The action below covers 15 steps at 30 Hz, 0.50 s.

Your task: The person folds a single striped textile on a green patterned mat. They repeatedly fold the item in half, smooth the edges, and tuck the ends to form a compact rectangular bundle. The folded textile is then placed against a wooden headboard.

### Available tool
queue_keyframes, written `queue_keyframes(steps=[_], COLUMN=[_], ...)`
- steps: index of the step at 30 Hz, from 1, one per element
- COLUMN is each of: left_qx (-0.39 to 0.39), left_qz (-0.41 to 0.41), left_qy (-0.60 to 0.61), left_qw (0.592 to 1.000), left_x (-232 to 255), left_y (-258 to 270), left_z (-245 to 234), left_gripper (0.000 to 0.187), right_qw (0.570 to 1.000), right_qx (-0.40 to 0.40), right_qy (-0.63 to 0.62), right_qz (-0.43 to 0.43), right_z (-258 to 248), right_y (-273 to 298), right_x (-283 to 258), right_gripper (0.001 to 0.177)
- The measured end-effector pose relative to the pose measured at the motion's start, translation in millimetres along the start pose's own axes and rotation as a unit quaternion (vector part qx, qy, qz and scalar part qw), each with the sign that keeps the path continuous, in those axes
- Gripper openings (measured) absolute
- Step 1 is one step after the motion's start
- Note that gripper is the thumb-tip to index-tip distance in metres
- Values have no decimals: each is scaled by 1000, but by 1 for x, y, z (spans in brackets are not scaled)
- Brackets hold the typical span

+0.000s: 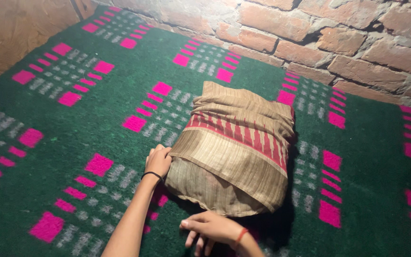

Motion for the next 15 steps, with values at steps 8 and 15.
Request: queue_keyframes(steps=[8,15], left_qx=[5,2], left_qz=[-4,24], left_qy=[0,44], left_qw=[1000,999], left_x=[0,1], left_y=[1,5], left_z=[4,-5], left_gripper=[29,31], right_qw=[920,865], right_qx=[50,187], right_qy=[-379,-338], right_qz=[-80,-319], right_z=[-15,-33], right_y=[-26,-16], right_x=[11,-10], right_gripper=[61,48])
Point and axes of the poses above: each hand's wrist, its own y-axis away from the middle knuckle, its own z-axis out of the palm, x = y × z, the point moved 6 cm from there along -y, towards the middle knuckle, and after that the axes turned 11 degrees about -y, right-handed, at the moved point
